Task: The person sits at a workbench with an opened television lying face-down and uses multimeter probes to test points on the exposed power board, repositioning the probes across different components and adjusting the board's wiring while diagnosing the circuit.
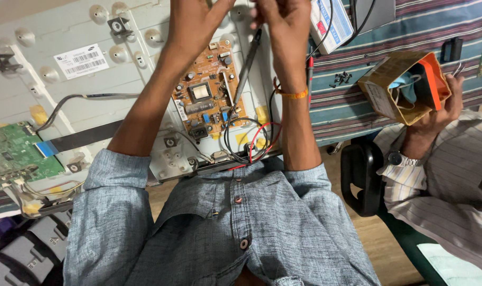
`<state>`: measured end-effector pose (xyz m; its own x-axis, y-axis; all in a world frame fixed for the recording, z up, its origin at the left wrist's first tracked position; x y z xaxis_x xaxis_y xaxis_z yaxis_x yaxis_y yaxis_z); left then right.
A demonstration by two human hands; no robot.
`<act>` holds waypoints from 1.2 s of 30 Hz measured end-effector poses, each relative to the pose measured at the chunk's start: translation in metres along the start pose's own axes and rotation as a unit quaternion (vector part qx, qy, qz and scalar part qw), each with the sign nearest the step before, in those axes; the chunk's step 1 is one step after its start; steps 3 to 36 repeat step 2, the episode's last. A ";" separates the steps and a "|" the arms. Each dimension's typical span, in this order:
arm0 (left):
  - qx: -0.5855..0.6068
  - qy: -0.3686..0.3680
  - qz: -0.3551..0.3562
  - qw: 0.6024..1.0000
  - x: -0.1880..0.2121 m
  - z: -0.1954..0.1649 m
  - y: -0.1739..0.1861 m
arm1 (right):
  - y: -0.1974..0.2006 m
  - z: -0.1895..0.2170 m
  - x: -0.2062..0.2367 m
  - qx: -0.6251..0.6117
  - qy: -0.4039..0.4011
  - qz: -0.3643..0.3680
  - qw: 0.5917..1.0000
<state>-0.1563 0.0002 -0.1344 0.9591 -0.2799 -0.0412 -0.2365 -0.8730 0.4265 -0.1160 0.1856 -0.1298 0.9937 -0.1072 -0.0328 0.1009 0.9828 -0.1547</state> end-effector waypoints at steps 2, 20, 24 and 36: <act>-0.022 -0.008 0.020 1.000 -0.005 -0.001 -0.003 | 0.019 0.010 0.006 0.021 0.016 -0.032 0.999; -0.022 -0.008 0.020 1.000 -0.005 -0.001 -0.003 | 0.019 0.010 0.006 0.021 0.016 -0.032 0.999; -0.022 -0.008 0.020 1.000 -0.005 -0.001 -0.003 | 0.019 0.010 0.006 0.021 0.016 -0.032 0.999; -0.022 -0.008 0.020 1.000 -0.005 -0.001 -0.003 | 0.019 0.010 0.006 0.021 0.016 -0.032 0.999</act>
Point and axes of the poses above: each hand's wrist, its own x-axis away from the middle knuckle, its own y-axis out of the back of the hand, z = x × y, the point moved 8 cm from there along -x, towards the middle knuckle, and after that the axes turned 6 degrees about x, right-handed, at the moved point
